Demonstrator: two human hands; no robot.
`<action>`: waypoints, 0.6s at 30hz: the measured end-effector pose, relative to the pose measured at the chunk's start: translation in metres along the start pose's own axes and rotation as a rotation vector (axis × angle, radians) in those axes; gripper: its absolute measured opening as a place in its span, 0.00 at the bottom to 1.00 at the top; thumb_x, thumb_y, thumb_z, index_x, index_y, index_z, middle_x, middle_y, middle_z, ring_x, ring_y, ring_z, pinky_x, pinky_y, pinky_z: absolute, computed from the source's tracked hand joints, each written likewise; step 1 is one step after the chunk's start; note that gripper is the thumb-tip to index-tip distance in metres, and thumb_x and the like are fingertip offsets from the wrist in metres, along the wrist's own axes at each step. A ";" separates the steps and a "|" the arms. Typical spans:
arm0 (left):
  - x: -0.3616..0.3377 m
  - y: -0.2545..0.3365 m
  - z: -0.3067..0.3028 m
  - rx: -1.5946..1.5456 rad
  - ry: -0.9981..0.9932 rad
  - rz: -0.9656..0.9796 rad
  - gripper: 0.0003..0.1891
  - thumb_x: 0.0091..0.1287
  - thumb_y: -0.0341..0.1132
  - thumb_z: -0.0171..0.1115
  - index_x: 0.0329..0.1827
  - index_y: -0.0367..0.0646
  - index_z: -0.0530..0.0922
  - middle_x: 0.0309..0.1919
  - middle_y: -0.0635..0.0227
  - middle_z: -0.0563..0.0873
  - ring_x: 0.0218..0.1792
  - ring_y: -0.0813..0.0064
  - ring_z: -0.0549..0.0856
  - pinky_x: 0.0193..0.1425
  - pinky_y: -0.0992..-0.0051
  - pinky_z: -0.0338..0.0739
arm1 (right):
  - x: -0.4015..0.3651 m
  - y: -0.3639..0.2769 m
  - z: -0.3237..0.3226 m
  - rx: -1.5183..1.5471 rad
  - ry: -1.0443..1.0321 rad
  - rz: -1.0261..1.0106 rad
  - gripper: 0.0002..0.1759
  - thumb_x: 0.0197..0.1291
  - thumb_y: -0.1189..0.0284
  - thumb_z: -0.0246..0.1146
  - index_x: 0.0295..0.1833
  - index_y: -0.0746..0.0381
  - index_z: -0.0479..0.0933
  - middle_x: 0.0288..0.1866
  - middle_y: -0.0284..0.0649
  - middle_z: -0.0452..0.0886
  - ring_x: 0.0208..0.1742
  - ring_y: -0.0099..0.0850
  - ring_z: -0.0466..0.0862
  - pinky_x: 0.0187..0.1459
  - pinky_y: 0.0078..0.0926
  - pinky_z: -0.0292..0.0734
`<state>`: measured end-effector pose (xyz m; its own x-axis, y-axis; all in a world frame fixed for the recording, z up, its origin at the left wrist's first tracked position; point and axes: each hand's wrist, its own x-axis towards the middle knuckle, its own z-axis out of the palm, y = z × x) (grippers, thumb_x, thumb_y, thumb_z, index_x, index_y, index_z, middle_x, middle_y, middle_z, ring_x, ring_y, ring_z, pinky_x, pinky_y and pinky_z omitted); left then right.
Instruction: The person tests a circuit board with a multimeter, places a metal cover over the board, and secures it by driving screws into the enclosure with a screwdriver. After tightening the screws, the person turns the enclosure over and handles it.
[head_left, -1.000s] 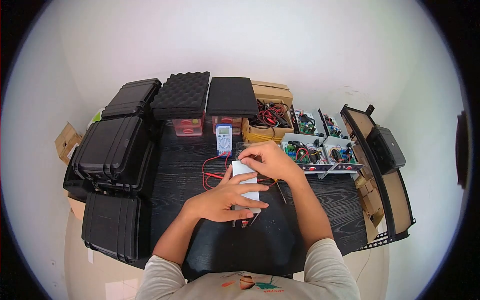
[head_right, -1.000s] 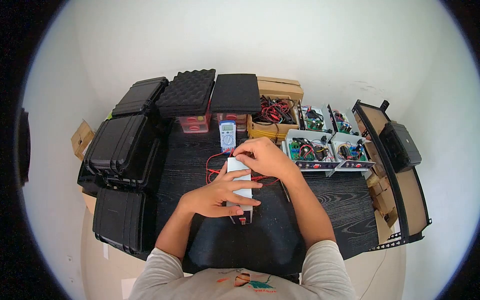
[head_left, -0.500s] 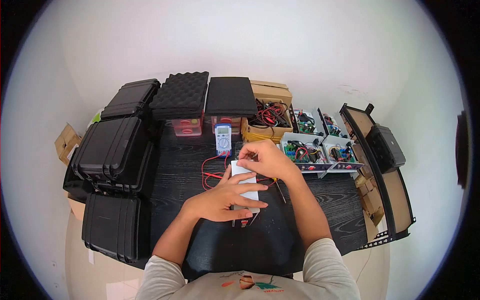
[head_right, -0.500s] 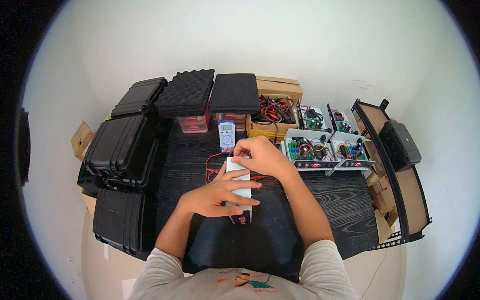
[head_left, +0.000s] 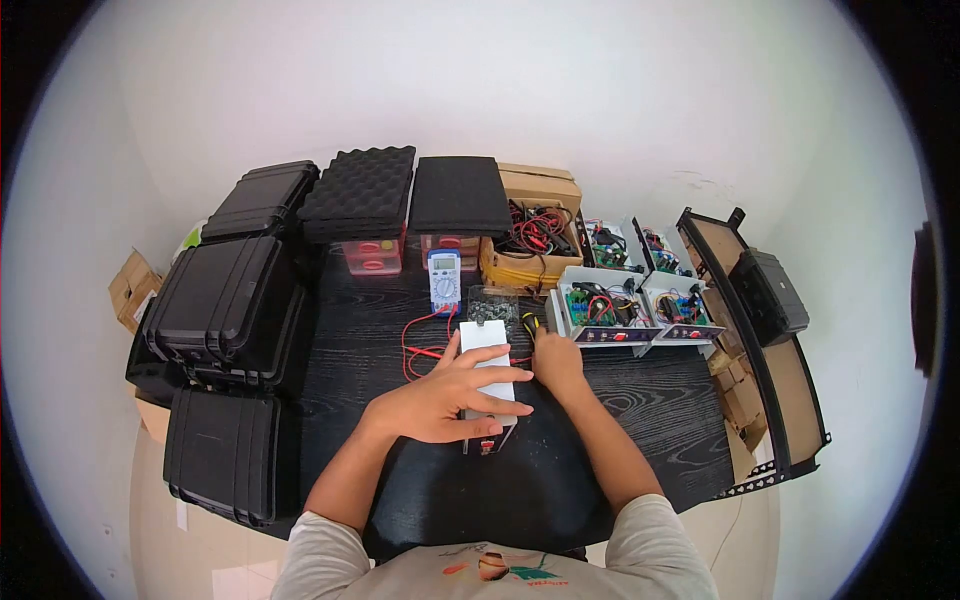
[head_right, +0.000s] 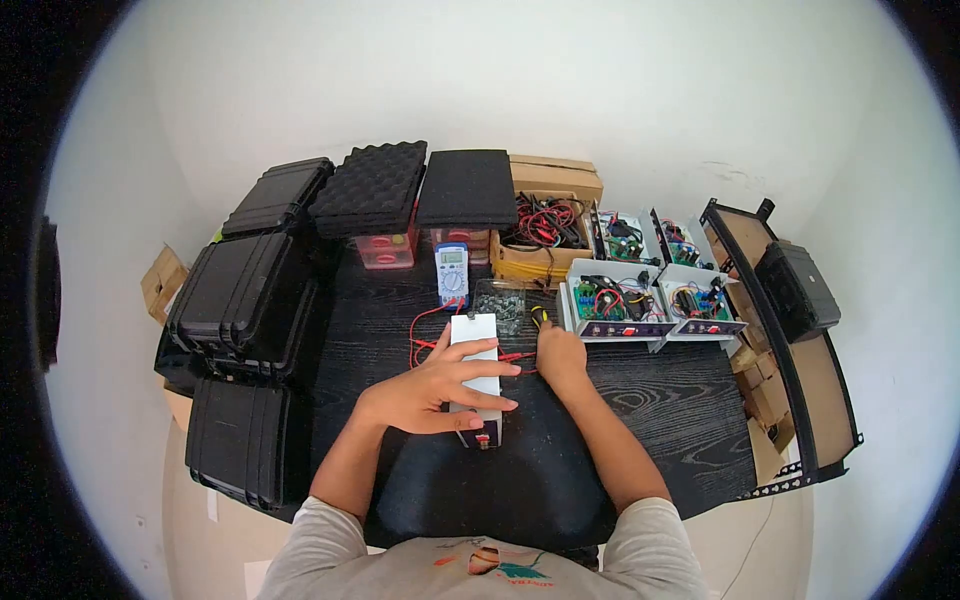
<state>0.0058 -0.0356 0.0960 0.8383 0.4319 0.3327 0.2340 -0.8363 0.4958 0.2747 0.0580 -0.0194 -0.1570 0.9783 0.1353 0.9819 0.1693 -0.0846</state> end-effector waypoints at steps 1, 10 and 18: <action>0.000 0.000 0.000 -0.001 0.002 0.005 0.17 0.79 0.46 0.65 0.69 0.68 0.88 0.83 0.74 0.72 0.88 0.51 0.57 0.83 0.21 0.29 | -0.001 -0.002 0.008 0.007 0.010 0.027 0.15 0.66 0.74 0.66 0.55 0.68 0.81 0.43 0.54 0.92 0.43 0.53 0.94 0.45 0.49 0.90; -0.001 0.001 0.000 -0.006 -0.004 -0.007 0.18 0.79 0.46 0.65 0.69 0.69 0.88 0.83 0.74 0.72 0.88 0.51 0.57 0.83 0.21 0.29 | -0.006 -0.005 -0.015 0.134 0.054 0.013 0.17 0.58 0.75 0.72 0.52 0.69 0.80 0.51 0.57 0.86 0.50 0.54 0.91 0.51 0.50 0.89; 0.001 0.001 -0.002 0.006 0.013 0.031 0.20 0.75 0.48 0.69 0.69 0.70 0.88 0.82 0.75 0.74 0.87 0.52 0.59 0.83 0.22 0.31 | -0.026 -0.004 -0.140 0.961 0.334 -0.136 0.18 0.67 0.77 0.66 0.61 0.70 0.77 0.50 0.48 0.86 0.37 0.32 0.90 0.38 0.29 0.86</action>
<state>0.0057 -0.0354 0.0977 0.8386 0.4098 0.3588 0.2108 -0.8516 0.4799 0.2901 0.0154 0.1159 -0.0793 0.8854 0.4580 0.4353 0.4441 -0.7832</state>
